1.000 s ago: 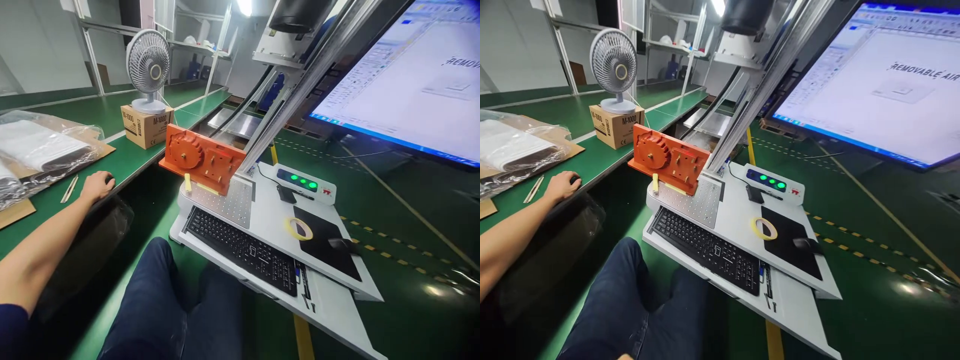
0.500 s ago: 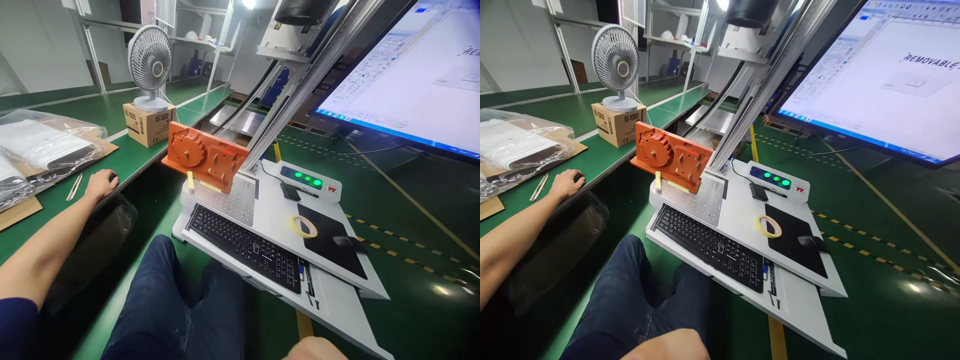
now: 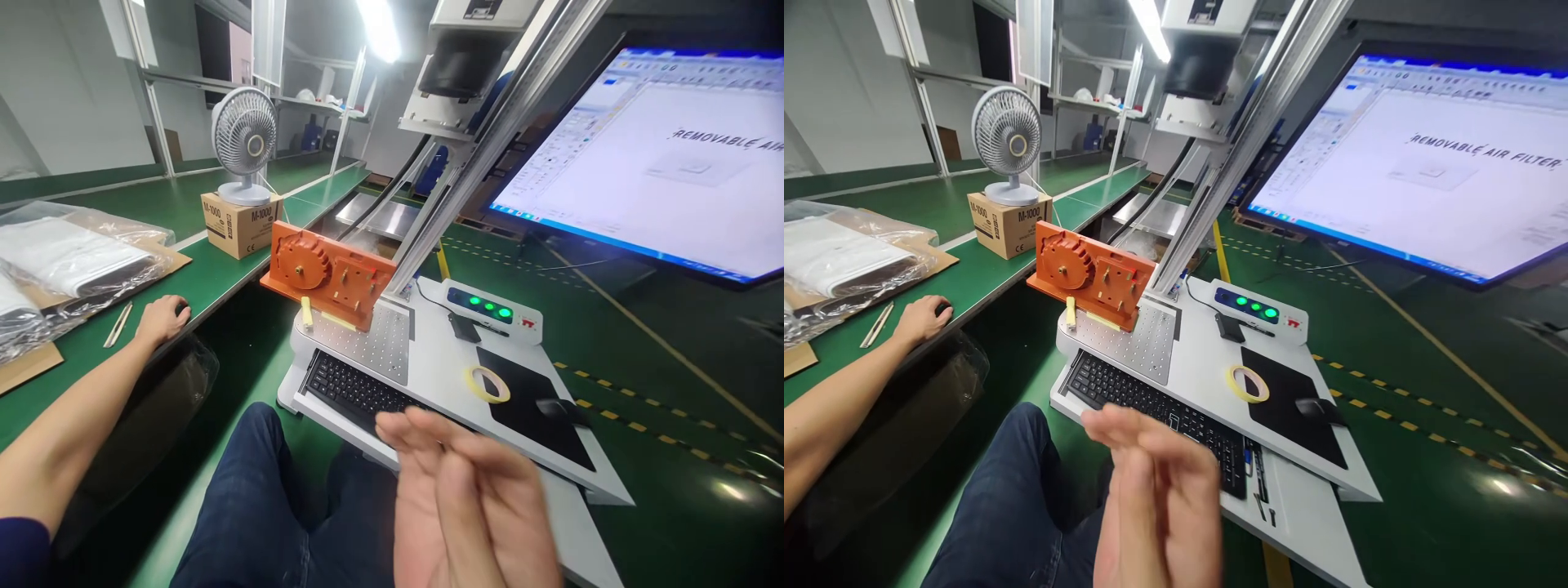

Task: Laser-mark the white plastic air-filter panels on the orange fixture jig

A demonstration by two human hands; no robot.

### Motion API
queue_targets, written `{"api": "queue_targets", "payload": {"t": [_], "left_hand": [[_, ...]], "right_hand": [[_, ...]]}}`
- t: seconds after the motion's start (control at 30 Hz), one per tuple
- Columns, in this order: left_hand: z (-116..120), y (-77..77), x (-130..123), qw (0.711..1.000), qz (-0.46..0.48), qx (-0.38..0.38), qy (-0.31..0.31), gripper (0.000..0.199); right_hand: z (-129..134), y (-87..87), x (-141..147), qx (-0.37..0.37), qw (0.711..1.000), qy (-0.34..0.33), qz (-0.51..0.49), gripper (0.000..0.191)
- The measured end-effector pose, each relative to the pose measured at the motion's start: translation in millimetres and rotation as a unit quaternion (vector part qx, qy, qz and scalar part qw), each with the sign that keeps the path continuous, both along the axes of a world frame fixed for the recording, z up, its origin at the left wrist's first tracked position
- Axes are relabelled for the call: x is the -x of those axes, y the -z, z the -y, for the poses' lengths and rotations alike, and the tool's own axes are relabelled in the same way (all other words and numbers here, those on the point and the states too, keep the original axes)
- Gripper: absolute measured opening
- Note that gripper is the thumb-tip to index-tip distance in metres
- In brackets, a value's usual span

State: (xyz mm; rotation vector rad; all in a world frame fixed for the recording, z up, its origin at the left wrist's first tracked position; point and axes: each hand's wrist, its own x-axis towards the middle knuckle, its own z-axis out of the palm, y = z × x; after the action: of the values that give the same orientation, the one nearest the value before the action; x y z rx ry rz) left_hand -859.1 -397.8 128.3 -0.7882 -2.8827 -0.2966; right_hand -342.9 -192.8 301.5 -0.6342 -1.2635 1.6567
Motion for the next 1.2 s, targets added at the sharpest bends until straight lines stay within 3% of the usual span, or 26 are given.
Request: {"api": "queue_targets", "payload": {"t": [0.17,0.5,0.77,0.97,1.2], "left_hand": [[1,-2.4,-1,1.0,0.005,0.016,-0.002,0.044],[-1,-5.4,-3,1.0,0.011,0.023,-0.004,0.054],[0,-4.1,-1,1.0,0.004,0.018,0.0,0.059],[-1,-4.3,-2,1.0,0.004,0.02,0.002,0.058],[-1,-4.8,-3,1.0,-0.001,0.023,0.003,0.056]], "right_hand": [[-10,-6.6,25,0.105,0.992,-0.059,-0.033,0.026],[-12,-0.6,10,0.172,0.972,-0.145,-0.07,0.034],[-9,-6.3,11,0.228,0.961,-0.137,-0.073,0.041],[-8,-10.8,7,0.283,0.95,-0.126,-0.037,0.059],[-8,-14.0,9,0.288,0.95,-0.118,-0.032,0.064]]}}
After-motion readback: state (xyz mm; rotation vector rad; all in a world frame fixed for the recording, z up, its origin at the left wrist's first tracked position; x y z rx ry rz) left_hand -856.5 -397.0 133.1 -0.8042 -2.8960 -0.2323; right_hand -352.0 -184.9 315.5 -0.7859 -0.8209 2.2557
